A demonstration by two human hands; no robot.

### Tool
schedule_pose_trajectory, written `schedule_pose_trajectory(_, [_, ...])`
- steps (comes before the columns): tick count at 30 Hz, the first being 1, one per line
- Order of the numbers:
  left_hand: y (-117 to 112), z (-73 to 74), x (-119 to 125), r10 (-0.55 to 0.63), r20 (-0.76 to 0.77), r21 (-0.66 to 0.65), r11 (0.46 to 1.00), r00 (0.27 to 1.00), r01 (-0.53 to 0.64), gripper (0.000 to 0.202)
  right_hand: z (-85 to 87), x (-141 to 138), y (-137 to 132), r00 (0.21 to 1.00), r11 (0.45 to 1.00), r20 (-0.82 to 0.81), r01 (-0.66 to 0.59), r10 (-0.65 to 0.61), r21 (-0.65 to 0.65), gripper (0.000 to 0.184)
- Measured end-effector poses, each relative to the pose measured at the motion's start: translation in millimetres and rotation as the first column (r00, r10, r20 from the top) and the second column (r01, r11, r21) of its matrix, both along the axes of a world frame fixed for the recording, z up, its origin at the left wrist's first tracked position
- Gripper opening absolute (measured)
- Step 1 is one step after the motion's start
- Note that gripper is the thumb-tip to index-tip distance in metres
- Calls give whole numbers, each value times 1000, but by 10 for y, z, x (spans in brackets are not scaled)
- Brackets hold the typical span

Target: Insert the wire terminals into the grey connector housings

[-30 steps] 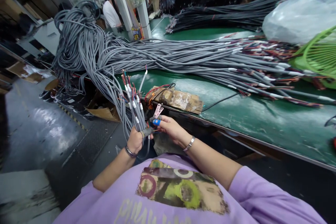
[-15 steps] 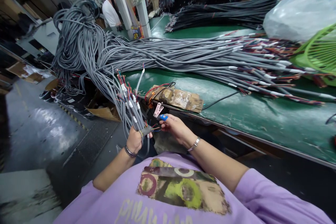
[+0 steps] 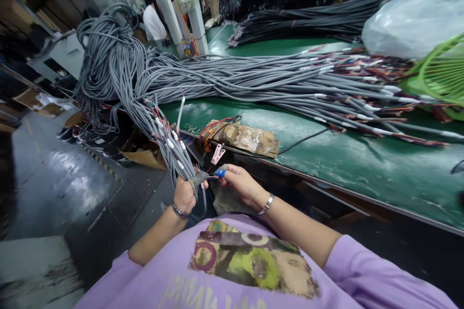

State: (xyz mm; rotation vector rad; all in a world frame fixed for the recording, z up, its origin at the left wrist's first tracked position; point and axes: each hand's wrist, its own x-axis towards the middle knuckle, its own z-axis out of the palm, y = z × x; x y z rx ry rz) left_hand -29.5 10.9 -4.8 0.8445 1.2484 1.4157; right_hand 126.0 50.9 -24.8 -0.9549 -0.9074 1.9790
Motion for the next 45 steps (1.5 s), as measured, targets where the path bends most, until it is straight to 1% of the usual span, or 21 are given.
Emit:
schedule_pose_trajectory(2, [7,45,8,-22,33,-8,1000,999,22,19,-2,22,73,995,991,-84,48,-59,-122,33])
schedule_pose_trajectory(3, [10,68,14,-37,45,-14,999,998,37,18,10,30,116,990,984,-126,48,-70,-173,35])
schedule_pose_trajectory(5, [16,106,28,-70,58,-31,997,996,72,18,50,32,195,980,979,-195,-12,-28,-203,38])
schedule_pose_trajectory(7, [28,125,44,-105,64,-38,994,992,107,18,97,15,247,976,991,-214,-53,26,-120,38])
schedule_pose_trajectory(8, [39,129,52,-123,61,-34,992,991,125,19,115,2,261,982,998,-189,-36,26,-51,36])
schedule_pose_trajectory(10, [66,128,67,-154,50,-22,988,987,155,20,132,-26,270,995,992,-85,59,-50,109,34])
schedule_pose_trajectory(12, [98,126,80,-167,46,-21,986,985,168,22,124,-49,272,986,959,16,158,-166,234,38])
schedule_pose_trajectory(13, [113,128,87,-169,48,-28,985,984,171,23,114,-59,276,981,949,37,176,-192,262,42])
schedule_pose_trajectory(14, [126,131,95,-170,52,-35,985,984,172,23,104,-69,281,982,950,31,174,-188,260,45])
schedule_pose_trajectory(15, [136,137,102,-171,55,-42,984,984,174,24,95,-79,289,988,962,0,152,-156,228,46])
schedule_pose_trajectory(18, [149,152,122,-174,64,-61,982,983,178,25,81,-119,319,985,998,-165,54,-46,45,44])
schedule_pose_trajectory(20, [149,147,128,-176,67,-77,980,982,181,25,81,-152,335,968,996,-239,64,-77,-60,40])
schedule_pose_trajectory(22, [149,124,128,-182,60,-84,979,981,187,24,81,-181,343,953,987,-268,115,-141,-109,36])
schedule_pose_trajectory(24, [152,89,127,-190,49,-86,977,981,194,23,80,-201,345,944,981,-277,151,-181,-125,34])
schedule_pose_trajectory(26, [155,60,128,-192,40,-85,977,981,195,23,81,-207,343,941,979,-282,154,-186,-131,33])
schedule_pose_trajectory(29, [144,61,130,-190,33,-69,979,981,192,22,92,-186,325,947,984,-289,105,-143,-144,35])
schedule_pose_trajectory(34, [62,134,102,-163,35,-73,984,986,165,26,123,-113,263,949,984,-310,-8,-48,-178,45])
schedule_pose_trajectory(37, [20,137,79,-134,6,-42,990,991,134,27,152,-93,235,937,982,-348,-58,-9,-181,41])
schedule_pose_trajectory(40, [22,116,79,-65,11,-3,998,998,65,26,187,-102,234,942,992,-333,-13,-30,-126,23])
schedule_pose_trajectory(42, [43,106,90,-23,21,9,1000,1000,22,25,201,-112,240,951,994,-305,19,-50,-105,16])
schedule_pose_trajectory(45, [78,105,109,10,16,33,999,1000,-11,26,184,-121,244,957,992,-282,34,-69,-124,21])
